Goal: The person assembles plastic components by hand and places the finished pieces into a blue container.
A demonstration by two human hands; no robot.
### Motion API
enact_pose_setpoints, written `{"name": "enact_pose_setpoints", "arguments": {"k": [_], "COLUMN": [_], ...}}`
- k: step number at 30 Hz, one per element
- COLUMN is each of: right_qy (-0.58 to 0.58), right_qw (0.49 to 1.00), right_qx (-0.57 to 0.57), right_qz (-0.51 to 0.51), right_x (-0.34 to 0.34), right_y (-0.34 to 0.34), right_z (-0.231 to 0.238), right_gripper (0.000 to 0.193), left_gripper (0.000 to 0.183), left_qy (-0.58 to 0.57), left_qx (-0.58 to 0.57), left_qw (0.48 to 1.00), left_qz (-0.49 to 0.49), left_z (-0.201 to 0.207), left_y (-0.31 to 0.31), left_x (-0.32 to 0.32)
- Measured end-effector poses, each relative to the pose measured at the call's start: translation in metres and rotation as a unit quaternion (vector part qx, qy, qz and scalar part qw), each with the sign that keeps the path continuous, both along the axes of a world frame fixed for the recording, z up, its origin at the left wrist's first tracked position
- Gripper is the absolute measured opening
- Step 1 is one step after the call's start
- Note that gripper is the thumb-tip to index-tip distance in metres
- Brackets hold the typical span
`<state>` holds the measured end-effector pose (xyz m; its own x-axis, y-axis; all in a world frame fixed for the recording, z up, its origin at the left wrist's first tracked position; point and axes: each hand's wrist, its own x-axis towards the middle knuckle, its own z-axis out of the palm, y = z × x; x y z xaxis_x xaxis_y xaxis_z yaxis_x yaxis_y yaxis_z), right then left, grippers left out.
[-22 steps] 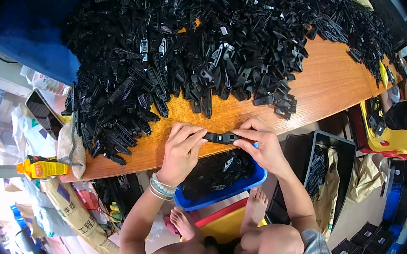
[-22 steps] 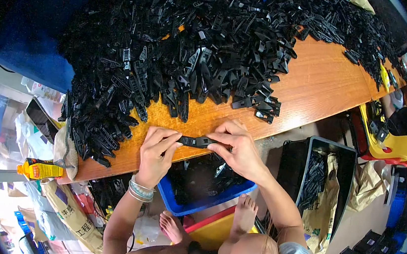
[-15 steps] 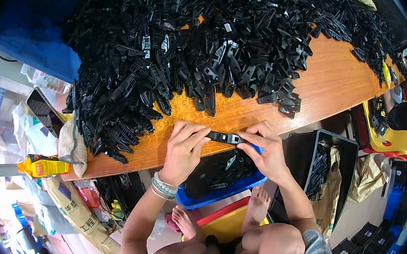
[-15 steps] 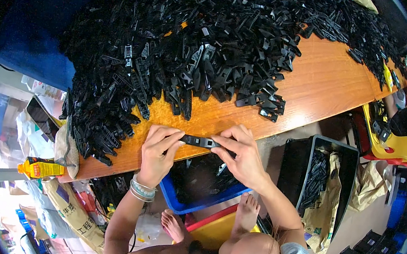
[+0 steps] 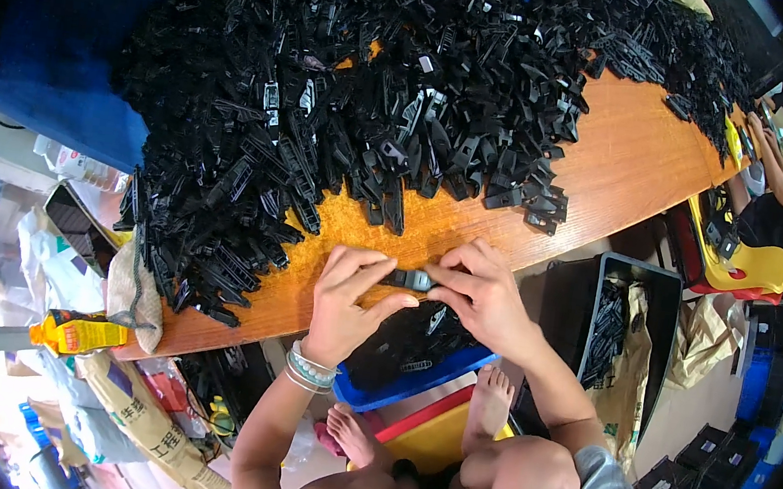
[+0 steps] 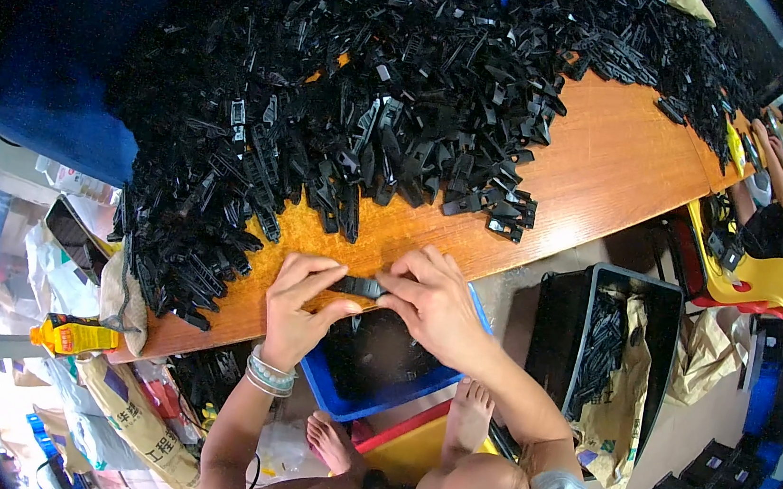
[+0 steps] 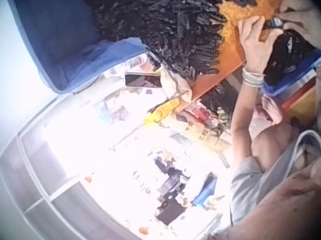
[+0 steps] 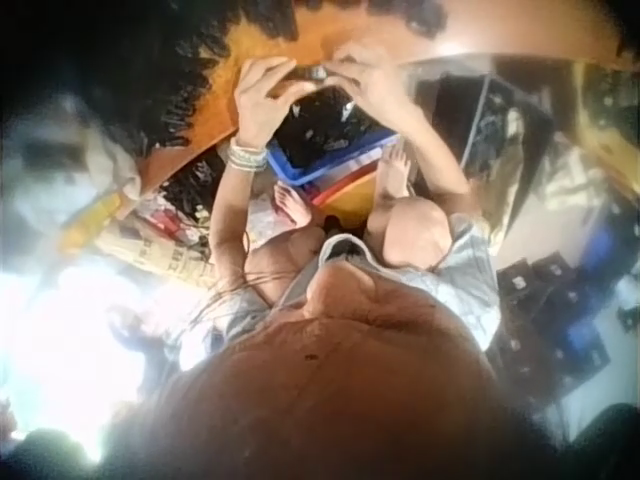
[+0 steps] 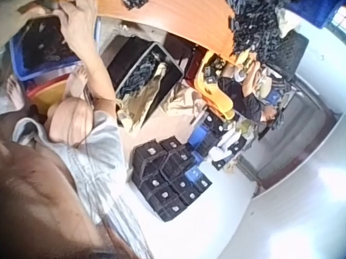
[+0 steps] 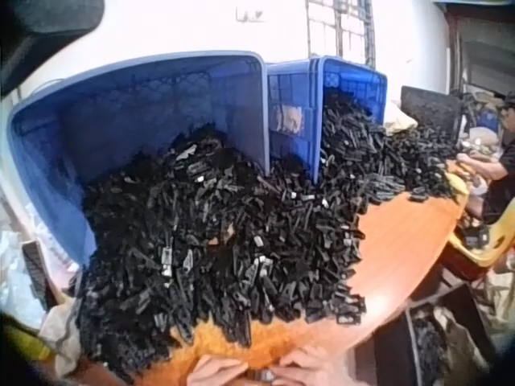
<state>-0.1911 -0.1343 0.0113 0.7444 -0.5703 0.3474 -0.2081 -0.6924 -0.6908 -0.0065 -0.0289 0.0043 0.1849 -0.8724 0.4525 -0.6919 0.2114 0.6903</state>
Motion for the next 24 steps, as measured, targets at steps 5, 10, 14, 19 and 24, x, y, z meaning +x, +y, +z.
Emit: {"name": "enact_pose_setpoints", "arguments": {"k": [5,10,14,19,24], "right_qy": [-0.005,0.052,0.001,-0.097,-0.063], "right_qw": [0.985,0.946,0.956,0.970,0.978], "right_qx": [-0.160,-0.294,-0.280,0.203,-0.155], "right_qz": [-0.067,-0.129,-0.092,-0.095,-0.127], "right_x": [0.023,0.049,0.041,0.033,0.017], "right_y": [-0.029,-0.053,-0.039,-0.009,-0.018], "right_z": [0.000,-0.005,-0.010,0.001,-0.006], "right_gripper": [0.021,0.019,0.020,0.023,0.033], "left_gripper": [0.033,0.021,0.016,0.017,0.024], "left_qy": [0.028,-0.199,-0.269,-0.297,-0.046], "left_qx": [0.018,0.049,0.055,0.034,0.010], "left_qw": [0.989,0.968,0.950,0.952,0.998], "left_qz": [0.141,0.147,0.147,0.067,0.044], "left_z": [0.001,0.004,0.002,-0.001,-0.002], "left_y": [-0.027,-0.044,-0.015,0.007,0.013], "left_x": [-0.010,-0.008,-0.011,-0.011,-0.006]}}
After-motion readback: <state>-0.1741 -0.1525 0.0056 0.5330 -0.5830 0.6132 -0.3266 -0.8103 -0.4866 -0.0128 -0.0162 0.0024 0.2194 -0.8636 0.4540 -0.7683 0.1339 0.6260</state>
